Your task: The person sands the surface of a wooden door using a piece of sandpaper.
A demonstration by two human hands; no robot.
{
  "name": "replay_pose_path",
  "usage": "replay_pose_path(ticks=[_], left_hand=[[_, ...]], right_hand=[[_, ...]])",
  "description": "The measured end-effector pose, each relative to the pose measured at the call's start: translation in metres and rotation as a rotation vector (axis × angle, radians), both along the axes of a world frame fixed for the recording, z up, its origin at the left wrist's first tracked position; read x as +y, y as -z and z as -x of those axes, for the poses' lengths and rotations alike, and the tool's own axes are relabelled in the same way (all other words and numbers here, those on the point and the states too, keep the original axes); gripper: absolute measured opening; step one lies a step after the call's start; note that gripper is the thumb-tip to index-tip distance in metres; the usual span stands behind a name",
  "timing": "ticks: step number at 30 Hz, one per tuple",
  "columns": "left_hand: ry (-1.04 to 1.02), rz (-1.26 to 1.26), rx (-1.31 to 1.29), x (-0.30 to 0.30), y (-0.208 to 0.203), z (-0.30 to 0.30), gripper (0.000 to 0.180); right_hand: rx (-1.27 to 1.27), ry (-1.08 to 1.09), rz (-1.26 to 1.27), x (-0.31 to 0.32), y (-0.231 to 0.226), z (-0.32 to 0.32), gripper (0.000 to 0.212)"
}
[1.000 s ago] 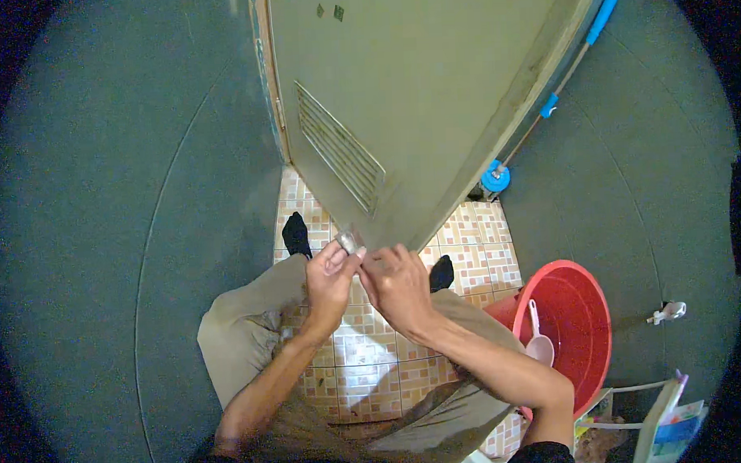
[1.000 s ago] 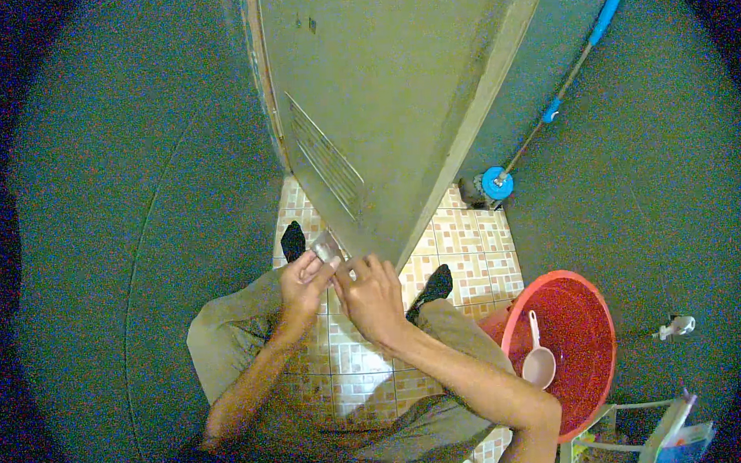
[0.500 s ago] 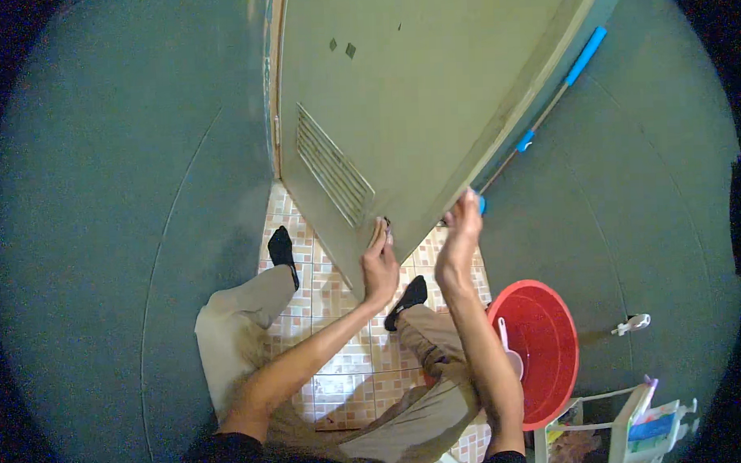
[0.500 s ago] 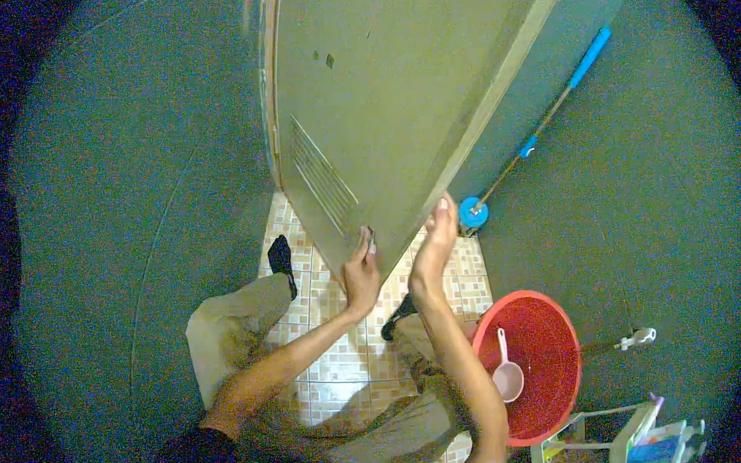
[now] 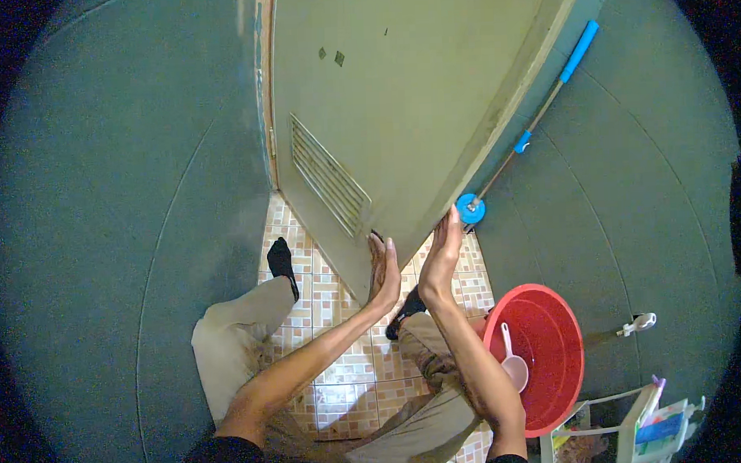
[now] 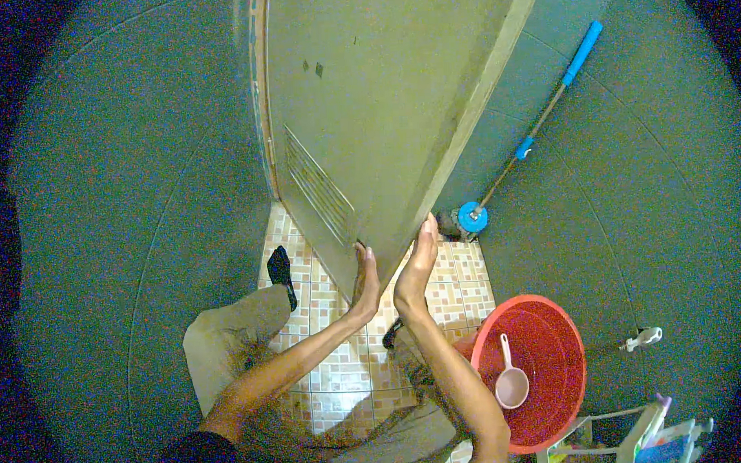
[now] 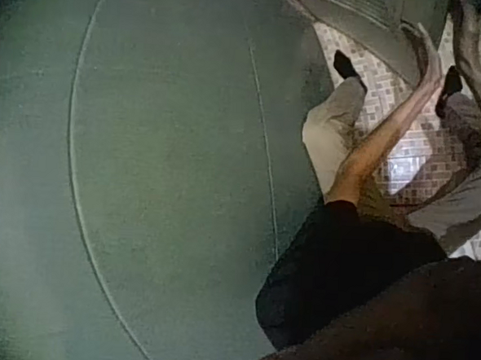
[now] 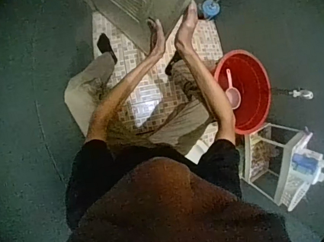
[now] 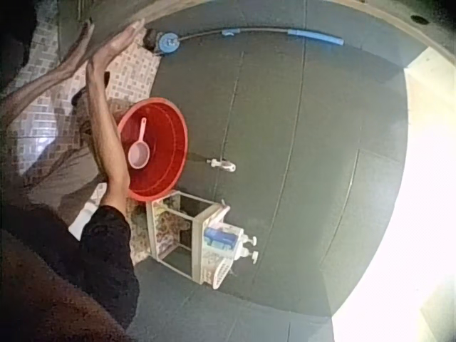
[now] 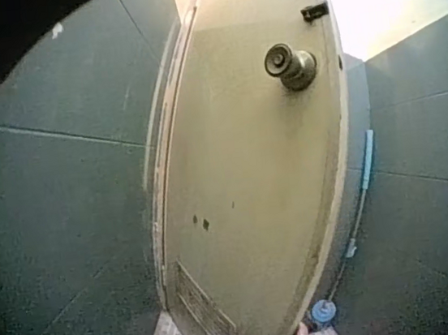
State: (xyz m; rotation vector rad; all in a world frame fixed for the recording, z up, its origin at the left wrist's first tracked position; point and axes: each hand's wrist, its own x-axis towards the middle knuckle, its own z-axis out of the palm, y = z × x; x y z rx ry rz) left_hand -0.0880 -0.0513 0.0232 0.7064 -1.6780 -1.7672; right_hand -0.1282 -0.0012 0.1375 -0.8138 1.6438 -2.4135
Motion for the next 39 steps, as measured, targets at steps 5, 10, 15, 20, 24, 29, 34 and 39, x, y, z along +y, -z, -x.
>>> replay_pose_path(ticks=[5,10,15,20,24,29,34,39], left_hand=[[0.0,0.396,0.185,0.02,-0.052,-0.023,0.088],[-0.158,0.541,0.265,0.015,-0.051,-0.038,0.087],[-0.058,0.033,-0.023,-0.031,0.051,-0.034,0.09],[0.157,-0.099,0.084,-0.036,0.007,-0.047,0.085],[0.11,0.153,0.077,-0.014,-0.013,-0.058,0.08],[0.002,0.138,0.132,-0.012,0.023,-0.054,0.077],[-0.03,-0.143,0.054,-0.023,0.037,-0.045,0.078],[-0.043,0.197,0.041,0.0,0.014,-0.065,0.08]], right_hand=[[0.008,-0.051,-0.021,0.017,0.007,0.005,0.063],[-0.023,-0.236,-0.111,0.024,-0.018,-0.003,0.066],[0.13,-0.172,-0.083,0.002,-0.009,-0.018,0.051],[0.101,-0.089,-0.096,-0.006,-0.021,-0.032,0.038],[0.154,-0.047,-0.258,0.0,-0.02,-0.021,0.034],[0.187,-0.092,-0.298,0.006,-0.02,-0.019,0.033],[0.125,-0.187,-0.276,0.008,-0.025,-0.024,0.039],[0.034,-0.246,-0.063,0.014,0.003,-0.015,0.064]])
